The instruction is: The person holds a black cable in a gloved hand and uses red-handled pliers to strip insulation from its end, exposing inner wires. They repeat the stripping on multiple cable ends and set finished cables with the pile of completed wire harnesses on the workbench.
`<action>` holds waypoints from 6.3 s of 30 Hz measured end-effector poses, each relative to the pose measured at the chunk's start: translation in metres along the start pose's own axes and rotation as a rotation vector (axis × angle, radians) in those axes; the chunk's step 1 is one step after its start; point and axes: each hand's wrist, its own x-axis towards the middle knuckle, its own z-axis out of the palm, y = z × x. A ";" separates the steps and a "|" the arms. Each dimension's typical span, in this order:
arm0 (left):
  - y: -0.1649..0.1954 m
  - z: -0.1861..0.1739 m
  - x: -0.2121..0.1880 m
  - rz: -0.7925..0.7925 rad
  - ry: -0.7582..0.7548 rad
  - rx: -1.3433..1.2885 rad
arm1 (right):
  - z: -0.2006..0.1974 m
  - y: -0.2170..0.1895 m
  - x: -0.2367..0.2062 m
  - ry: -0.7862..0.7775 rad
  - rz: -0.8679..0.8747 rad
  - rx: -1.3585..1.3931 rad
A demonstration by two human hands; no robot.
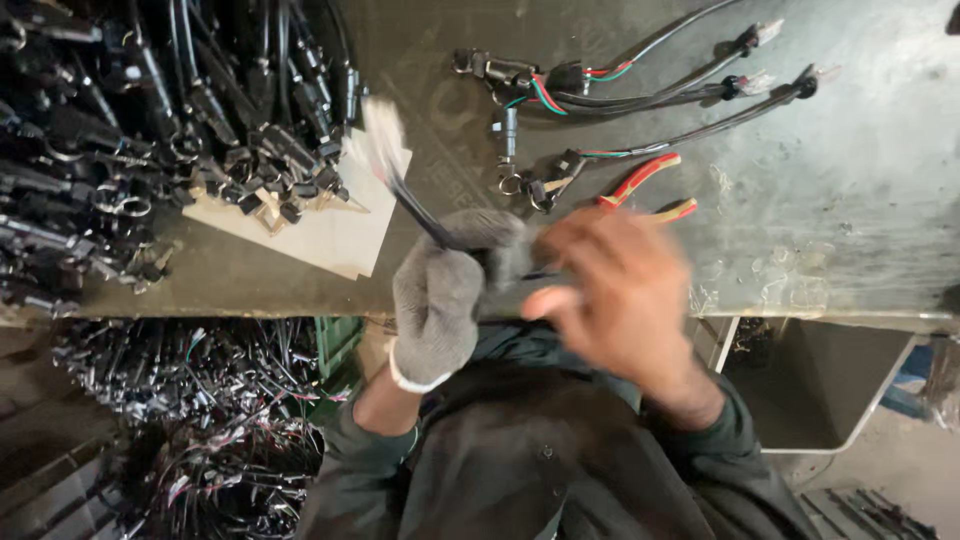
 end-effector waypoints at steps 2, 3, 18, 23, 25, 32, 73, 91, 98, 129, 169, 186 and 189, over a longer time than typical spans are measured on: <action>0.027 0.008 0.004 -0.298 -0.075 -0.904 | -0.033 -0.017 0.021 0.035 0.116 0.315; 0.042 0.016 0.007 -0.134 -0.154 -0.837 | -0.047 -0.028 0.032 0.015 0.163 0.673; 0.055 -0.027 0.050 -0.147 -0.395 -1.032 | -0.006 0.062 -0.024 0.449 0.245 -0.033; 0.042 -0.044 0.058 -0.266 -0.172 -0.822 | 0.035 0.030 0.011 -0.238 0.275 1.187; 0.041 -0.043 0.059 -0.260 -0.054 -0.791 | 0.045 0.026 0.005 -0.335 0.518 1.196; 0.036 -0.017 0.046 0.015 0.156 -0.637 | 0.058 0.051 -0.022 -0.131 0.224 0.752; 0.034 -0.017 0.057 0.226 -0.108 -0.545 | 0.089 0.058 -0.053 -0.613 0.544 1.783; 0.005 -0.006 0.035 -0.293 0.241 -0.674 | 0.006 0.089 0.002 -0.161 -0.042 -0.135; 0.040 -0.034 0.058 0.095 -0.037 -0.435 | 0.015 0.122 -0.024 -0.083 0.067 -0.280; 0.040 0.003 0.024 0.089 0.117 0.240 | 0.045 0.051 0.000 -0.082 0.110 -0.014; 0.058 -0.006 0.035 0.045 0.046 0.220 | 0.046 0.049 0.007 -0.088 0.198 0.031; 0.069 -0.034 0.034 0.032 -0.041 0.110 | 0.049 0.073 0.018 -0.047 -0.049 0.089; 0.075 -0.080 0.060 -0.096 0.116 0.082 | 0.028 0.079 0.025 0.008 -0.160 -0.141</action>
